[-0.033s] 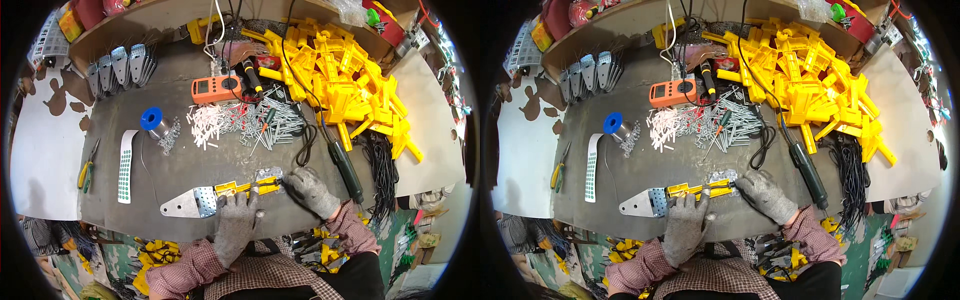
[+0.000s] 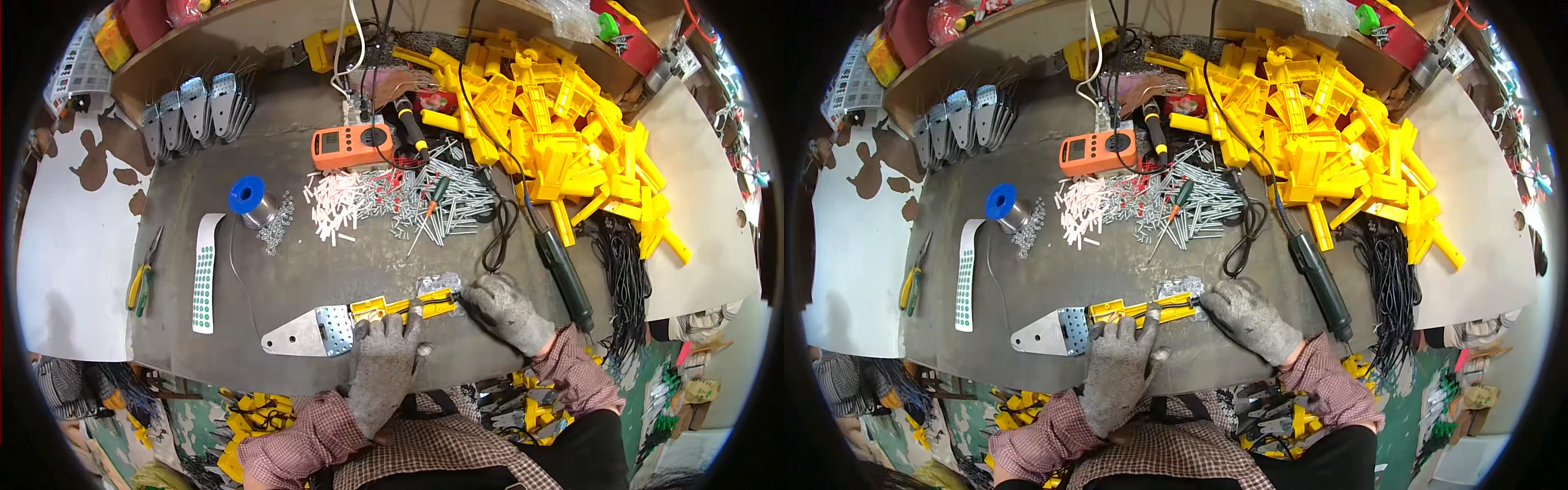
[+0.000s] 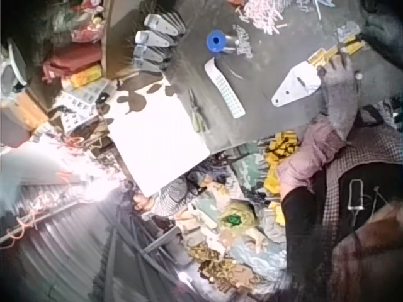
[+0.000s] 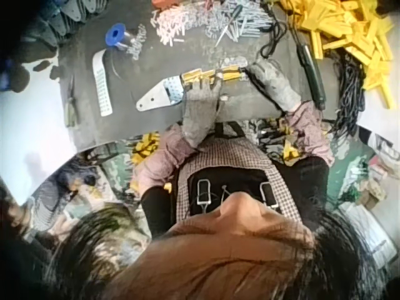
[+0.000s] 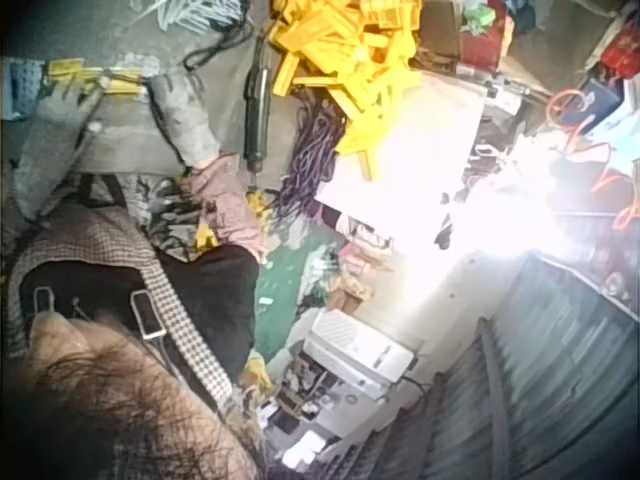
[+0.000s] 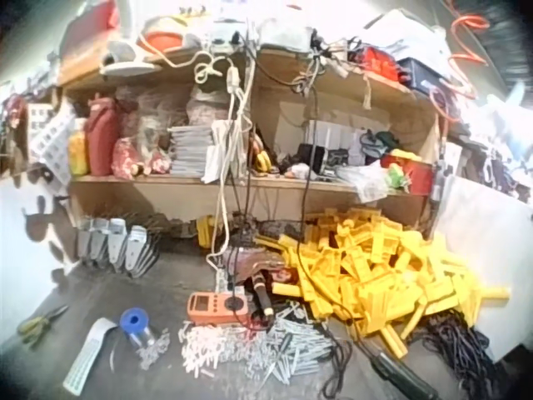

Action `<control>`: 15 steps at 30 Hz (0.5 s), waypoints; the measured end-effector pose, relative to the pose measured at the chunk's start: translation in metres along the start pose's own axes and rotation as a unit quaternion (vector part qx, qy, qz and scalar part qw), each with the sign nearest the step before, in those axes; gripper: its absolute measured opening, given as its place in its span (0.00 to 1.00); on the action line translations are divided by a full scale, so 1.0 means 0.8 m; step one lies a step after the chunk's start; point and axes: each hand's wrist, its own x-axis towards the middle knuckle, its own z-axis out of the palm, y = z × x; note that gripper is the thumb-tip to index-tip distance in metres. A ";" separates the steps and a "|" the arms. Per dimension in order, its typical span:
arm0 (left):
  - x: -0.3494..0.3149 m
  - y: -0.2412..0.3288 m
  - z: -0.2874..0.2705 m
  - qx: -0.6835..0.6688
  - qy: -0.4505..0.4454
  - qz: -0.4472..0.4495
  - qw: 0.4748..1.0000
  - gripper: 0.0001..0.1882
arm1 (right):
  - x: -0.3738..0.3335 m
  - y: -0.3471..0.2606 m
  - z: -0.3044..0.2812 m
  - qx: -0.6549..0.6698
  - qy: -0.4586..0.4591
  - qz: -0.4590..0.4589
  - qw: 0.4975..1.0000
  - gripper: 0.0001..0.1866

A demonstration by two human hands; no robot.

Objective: The person assembles plastic housings and metal brackets by soldering wires with a soldering iron, inserting wires into the housings, and securing components with screws using an electric screwdriver.

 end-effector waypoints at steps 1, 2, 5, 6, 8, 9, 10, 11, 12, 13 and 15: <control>0.004 0.000 -0.002 0.007 -0.004 0.001 1.000 0.32 | 0.000 0.003 -0.001 -0.021 0.002 -0.033 0.999 0.14; 0.004 0.000 -0.002 0.009 0.000 0.008 1.000 0.32 | 0.001 0.006 -0.002 -0.026 0.007 -0.030 0.999 0.14; -0.001 0.002 0.003 0.036 -0.005 0.004 0.999 0.33 | 0.024 0.016 -0.024 -0.019 -0.029 -0.086 0.996 0.12; -0.001 0.003 0.006 0.056 0.004 0.000 0.998 0.34 | 0.046 0.018 -0.049 0.029 -0.016 -0.084 0.996 0.12; -0.007 0.001 0.008 0.078 -0.020 -0.019 0.997 0.35 | 0.099 0.022 -0.069 0.083 0.051 -0.036 0.995 0.11; -0.006 0.005 0.011 0.083 -0.012 -0.013 0.996 0.35 | 0.126 0.029 -0.081 0.077 0.109 0.013 0.991 0.10; -0.005 0.012 0.015 0.101 -0.021 -0.007 0.995 0.35 | 0.154 0.062 -0.074 0.008 0.167 0.013 0.986 0.09; -0.005 0.015 0.018 0.122 -0.031 -0.008 0.992 0.35 | 0.189 0.096 -0.059 -0.055 0.224 0.008 0.973 0.09; -0.003 0.017 0.018 0.143 -0.058 -0.015 0.988 0.37 | 0.226 0.102 -0.055 -0.102 0.173 0.129 0.971 0.09; 0.000 0.017 0.021 0.153 -0.054 -0.018 0.987 0.37 | 0.259 0.110 -0.054 -0.145 0.119 0.246 0.951 0.09; 0.003 0.025 0.030 0.121 -0.079 -0.019 0.989 0.38 | 0.284 0.169 -0.042 -0.269 0.235 0.256 0.899 0.09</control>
